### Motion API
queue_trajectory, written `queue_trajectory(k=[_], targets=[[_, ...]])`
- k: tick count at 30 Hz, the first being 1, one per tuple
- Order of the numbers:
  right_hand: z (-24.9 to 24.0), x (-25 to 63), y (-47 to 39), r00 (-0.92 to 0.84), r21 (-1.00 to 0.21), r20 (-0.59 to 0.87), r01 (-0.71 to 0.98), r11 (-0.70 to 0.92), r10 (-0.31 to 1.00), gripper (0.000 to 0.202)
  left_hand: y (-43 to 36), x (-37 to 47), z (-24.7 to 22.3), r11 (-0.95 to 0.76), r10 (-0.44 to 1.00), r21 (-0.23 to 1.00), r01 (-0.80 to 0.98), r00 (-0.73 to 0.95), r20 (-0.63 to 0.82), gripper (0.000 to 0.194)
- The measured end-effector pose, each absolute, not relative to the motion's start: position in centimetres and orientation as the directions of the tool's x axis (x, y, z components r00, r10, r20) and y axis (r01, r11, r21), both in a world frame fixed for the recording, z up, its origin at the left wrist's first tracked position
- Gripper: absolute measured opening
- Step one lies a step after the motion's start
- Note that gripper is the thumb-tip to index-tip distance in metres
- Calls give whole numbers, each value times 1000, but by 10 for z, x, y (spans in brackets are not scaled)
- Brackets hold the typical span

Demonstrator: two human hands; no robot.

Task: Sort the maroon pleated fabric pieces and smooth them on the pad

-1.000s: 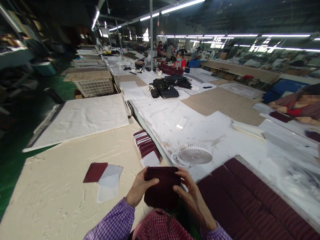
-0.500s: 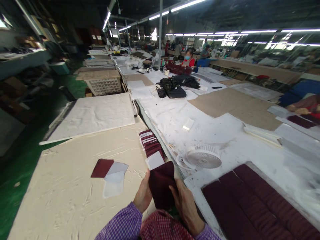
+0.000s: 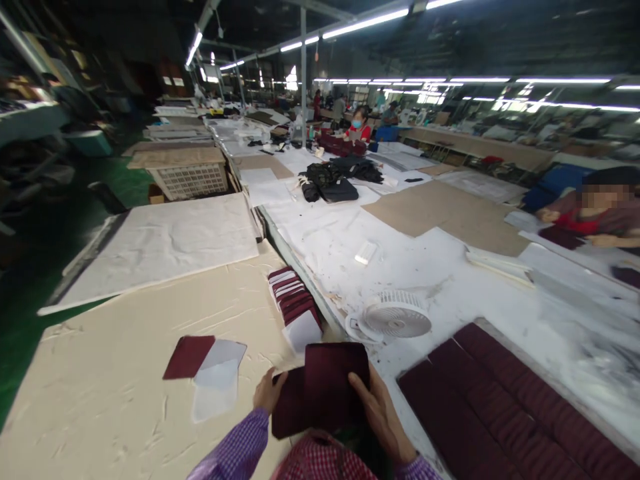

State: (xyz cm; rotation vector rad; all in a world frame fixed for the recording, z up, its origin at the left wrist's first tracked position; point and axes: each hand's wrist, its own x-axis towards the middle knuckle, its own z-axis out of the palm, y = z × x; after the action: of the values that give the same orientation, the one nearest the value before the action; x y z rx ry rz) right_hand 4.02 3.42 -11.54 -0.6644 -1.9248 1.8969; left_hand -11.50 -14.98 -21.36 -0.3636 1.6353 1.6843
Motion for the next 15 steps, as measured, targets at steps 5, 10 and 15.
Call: queue_trajectory(k=[5, 10, 15], targets=[[-87, 47, 36, -783, -969, -141, -18, -248, 606, 47, -118, -101, -175, 95, 537, 780, -618, -628, -563, 58], [-87, 59, 40, -654, -959, -129, -109, -262, 746, 47, -65, -65, -113, 35, 819, 709, -705, -386, -424, 48], [-68, 100, 80, -591, -991, 127, -48, 123, 796, 65, -41, -69, -66, 168, 909, 934, -316, -317, -271, 41]])
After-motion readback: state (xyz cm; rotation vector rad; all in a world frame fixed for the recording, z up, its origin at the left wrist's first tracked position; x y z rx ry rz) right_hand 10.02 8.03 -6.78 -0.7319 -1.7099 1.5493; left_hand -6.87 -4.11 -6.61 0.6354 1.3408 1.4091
